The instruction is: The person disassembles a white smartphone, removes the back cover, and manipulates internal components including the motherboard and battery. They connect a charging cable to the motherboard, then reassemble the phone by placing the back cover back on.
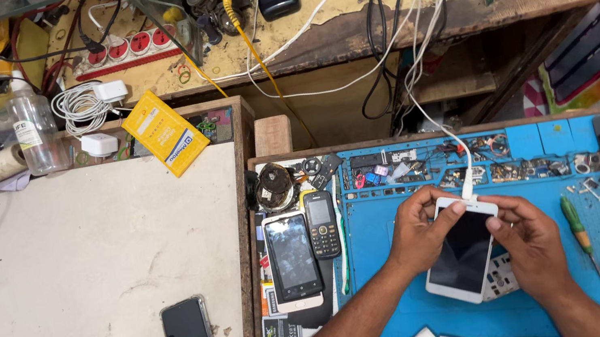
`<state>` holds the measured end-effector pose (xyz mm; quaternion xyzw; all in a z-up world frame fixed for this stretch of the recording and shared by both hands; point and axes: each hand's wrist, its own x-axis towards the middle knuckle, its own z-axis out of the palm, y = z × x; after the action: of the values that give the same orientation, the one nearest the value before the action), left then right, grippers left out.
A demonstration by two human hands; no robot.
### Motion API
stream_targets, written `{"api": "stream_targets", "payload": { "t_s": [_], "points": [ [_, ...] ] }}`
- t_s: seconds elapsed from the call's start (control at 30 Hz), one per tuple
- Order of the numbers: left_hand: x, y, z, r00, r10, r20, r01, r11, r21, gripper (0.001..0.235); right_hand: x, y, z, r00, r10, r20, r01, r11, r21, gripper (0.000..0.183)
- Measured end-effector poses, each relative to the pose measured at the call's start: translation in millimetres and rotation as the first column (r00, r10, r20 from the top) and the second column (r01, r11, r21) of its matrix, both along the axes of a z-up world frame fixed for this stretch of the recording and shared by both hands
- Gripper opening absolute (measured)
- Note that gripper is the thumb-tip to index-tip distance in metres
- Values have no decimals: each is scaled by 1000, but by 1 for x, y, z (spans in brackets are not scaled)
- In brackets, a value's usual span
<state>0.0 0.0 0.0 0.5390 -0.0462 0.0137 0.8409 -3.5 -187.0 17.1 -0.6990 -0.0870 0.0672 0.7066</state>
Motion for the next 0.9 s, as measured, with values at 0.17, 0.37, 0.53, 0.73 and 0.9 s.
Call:
{"api": "stream_targets", "payload": {
  "t_s": [0.17,0.37,0.53,0.73,0.9],
  "points": [
    [-5,-1,-8,998,-18,-53,21,998,61,15,-2,0,5,1000,-10,-18,11,1000,15,35],
    [-1,-2,-5,999,-30,-29,29,999,-28,16,1,-6,-4,1000,16,-11,-16,999,32,30],
    [-2,0,0,999,-51,9,52,997,-53,16,1,-15,-21,997,30,-78,-28,999,23,19],
    [-2,-1,8,998,-51,-32,51,999,-13,15,2,-18,-28,998,36,-47,-37,999,-13,16],
    [0,-2,-3,997,-33,-65,30,998,-53,14,-1,-26,-37,995,39,-94,-42,999,-25,15]
  ]
}}
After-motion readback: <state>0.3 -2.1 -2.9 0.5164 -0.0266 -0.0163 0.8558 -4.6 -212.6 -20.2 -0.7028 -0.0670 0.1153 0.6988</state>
